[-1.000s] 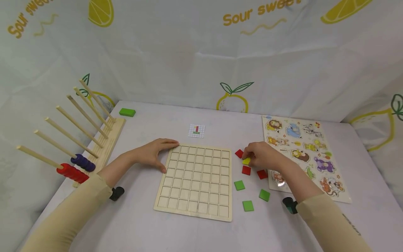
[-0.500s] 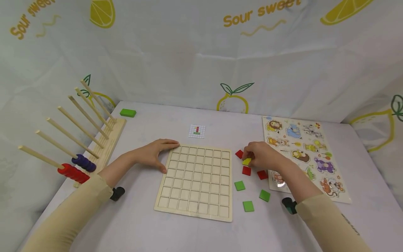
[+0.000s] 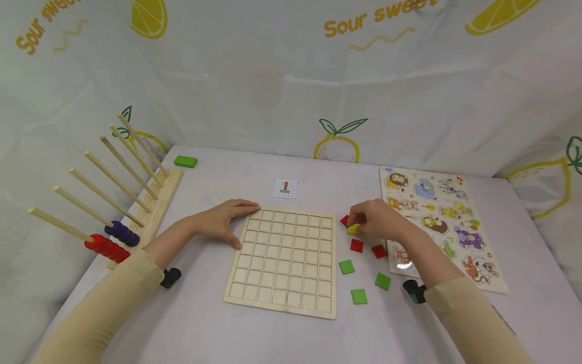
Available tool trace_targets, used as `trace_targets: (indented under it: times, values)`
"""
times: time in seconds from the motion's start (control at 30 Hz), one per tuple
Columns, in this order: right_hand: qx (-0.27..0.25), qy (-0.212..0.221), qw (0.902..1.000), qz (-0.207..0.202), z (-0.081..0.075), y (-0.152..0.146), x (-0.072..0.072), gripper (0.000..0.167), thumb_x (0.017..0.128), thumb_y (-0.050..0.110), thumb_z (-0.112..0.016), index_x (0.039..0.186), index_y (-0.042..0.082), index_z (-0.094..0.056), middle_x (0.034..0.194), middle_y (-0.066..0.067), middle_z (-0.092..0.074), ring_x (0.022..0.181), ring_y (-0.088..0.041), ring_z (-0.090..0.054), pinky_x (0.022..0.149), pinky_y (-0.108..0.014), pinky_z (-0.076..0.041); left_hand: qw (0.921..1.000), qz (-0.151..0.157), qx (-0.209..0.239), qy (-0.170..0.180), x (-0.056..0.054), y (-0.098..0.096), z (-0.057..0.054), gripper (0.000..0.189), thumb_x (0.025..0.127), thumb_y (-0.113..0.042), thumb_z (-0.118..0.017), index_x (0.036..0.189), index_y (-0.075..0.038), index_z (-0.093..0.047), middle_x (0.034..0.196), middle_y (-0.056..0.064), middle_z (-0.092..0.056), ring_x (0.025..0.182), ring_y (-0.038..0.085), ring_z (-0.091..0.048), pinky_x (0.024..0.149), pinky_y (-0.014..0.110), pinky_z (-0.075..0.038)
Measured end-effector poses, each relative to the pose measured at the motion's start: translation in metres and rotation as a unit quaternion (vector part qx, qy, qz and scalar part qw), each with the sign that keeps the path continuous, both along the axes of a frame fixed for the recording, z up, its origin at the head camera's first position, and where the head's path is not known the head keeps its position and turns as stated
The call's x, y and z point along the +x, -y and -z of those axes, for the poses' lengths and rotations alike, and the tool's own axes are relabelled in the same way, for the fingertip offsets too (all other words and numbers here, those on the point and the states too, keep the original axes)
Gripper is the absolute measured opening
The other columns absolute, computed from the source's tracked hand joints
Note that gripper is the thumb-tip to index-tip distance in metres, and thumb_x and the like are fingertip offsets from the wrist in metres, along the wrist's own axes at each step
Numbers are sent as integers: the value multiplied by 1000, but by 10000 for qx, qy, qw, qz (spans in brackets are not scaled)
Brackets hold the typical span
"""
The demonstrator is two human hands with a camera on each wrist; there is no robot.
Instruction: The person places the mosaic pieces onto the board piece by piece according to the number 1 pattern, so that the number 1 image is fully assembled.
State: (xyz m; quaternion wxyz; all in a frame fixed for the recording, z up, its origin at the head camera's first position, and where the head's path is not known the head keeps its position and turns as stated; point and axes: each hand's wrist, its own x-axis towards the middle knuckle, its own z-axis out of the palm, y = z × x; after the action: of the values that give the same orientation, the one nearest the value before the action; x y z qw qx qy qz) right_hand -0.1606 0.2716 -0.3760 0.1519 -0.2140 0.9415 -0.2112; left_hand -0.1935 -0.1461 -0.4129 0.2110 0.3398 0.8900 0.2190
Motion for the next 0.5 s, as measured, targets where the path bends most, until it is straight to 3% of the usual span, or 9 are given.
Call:
trace_targets:
  times: [0.17,0.4,0.5]
  values:
    - [-187,-87,9998,18,-3,5,-4,18,82,4,-76,86,21,-73,93,4,-74,84,-12,-63,74,-20,-54,10000,-8,10,-7,0,-1,0,106,66,-40,-90,154,-17,-35,162,4,-32,151,32,-28,122,53,-27]
    - [-406,-166,9990,106,-6,19,-7,18,82,5,-77,86,22,-73,91,5,-74,90,-15,-67,82,-35,-57,10000,-5,0,-55,-1,0,0,106,66,-40,-90,154,-17,-35,161,5,-33,151,32,-28,123,53,-27]
    - [-430,-95,9989,179,-6,25,-10,16,83,6,-76,86,22,-73,91,4,-73,89,-16,-66,79,-33,-57,10000,11,0,-57,-1,0,0,106,66,-40,-90,154,-17,-35,161,5,-33,151,33,-28,123,53,-27]
